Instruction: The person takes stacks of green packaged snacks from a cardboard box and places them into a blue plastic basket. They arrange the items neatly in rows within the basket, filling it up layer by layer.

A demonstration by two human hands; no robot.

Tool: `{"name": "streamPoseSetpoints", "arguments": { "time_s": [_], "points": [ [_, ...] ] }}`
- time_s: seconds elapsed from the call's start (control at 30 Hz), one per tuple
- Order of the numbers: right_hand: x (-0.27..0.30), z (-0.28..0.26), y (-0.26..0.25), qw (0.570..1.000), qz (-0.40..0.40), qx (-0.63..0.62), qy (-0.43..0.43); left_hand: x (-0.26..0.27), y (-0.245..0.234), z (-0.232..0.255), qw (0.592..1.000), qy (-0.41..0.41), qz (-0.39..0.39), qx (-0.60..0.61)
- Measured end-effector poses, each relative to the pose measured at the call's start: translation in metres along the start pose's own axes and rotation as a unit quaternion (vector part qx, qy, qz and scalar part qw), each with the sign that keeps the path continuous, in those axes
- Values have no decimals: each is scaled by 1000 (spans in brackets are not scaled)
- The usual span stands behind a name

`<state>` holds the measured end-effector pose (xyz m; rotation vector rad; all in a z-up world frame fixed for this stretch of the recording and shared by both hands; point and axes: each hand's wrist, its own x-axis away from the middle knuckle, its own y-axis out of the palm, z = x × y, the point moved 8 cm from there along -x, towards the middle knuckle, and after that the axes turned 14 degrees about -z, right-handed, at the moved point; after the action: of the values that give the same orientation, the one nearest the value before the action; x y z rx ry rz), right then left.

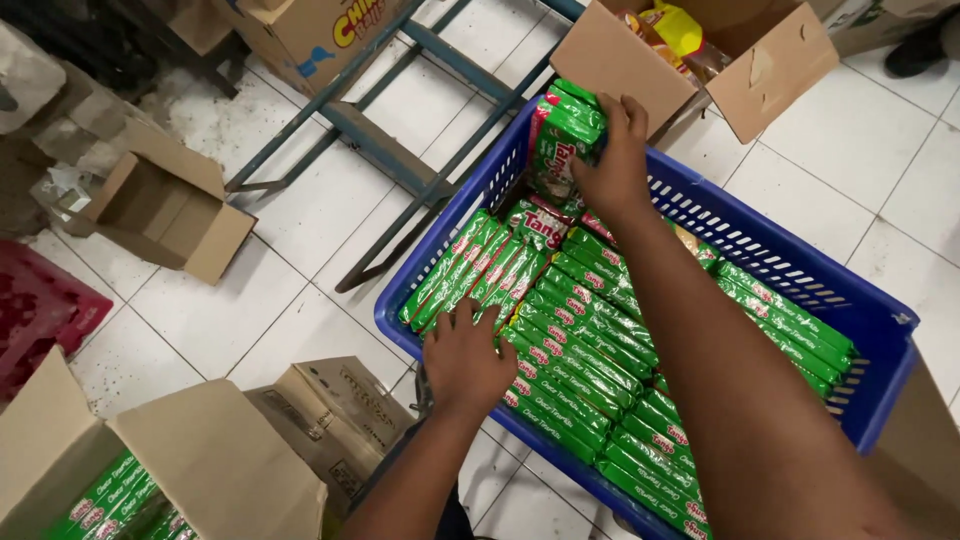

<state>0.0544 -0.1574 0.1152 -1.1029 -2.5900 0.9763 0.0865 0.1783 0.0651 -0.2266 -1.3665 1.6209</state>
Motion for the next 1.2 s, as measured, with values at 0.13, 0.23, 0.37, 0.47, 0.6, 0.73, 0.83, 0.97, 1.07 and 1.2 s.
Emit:
{"name": "streamPoseSetpoints", "arguments": {
  "time_s": [0.13, 0.23, 0.37, 0.47, 0.6, 0.73, 0.83, 0.97, 1.07, 1.2],
  "points": [
    [9, 5, 11, 998, -23, -8, 55, -4, 4, -1, 999, 15, 27, -30],
    [11, 12, 15, 999, -1, -28, 32, -1, 3, -1, 998, 20, 38, -36],
    [-5, 26, 19, 995, 28, -64, 65, 0, -1, -1, 1000, 15, 19, -6],
    [-15, 45, 32, 992, 17, -86, 89, 0, 0, -1, 1000, 12, 10, -1],
    [-12, 49, 38, 989, 16, -102, 110, -2, 3, -1, 1000, 8, -4, -1],
    [0, 55, 36, 983, 15, -146, 110, -2, 2, -2, 1000, 7, -7, 3],
    [15, 26, 31, 989, -4, -140, 51, -2, 1, -1, 1000, 9, -3, 8],
    [32, 32, 40, 988, 4, -144, 62, 0, -1, 0, 1000, 8, 2, 7],
    [54, 39, 46, 994, 31, -96, 52, 0, -2, 1, 1000, 9, 7, 1],
    [113, 8, 46, 997, 1, 44, 68, 3, -4, 2, 1000, 1, 2, -7]
  ]
}}
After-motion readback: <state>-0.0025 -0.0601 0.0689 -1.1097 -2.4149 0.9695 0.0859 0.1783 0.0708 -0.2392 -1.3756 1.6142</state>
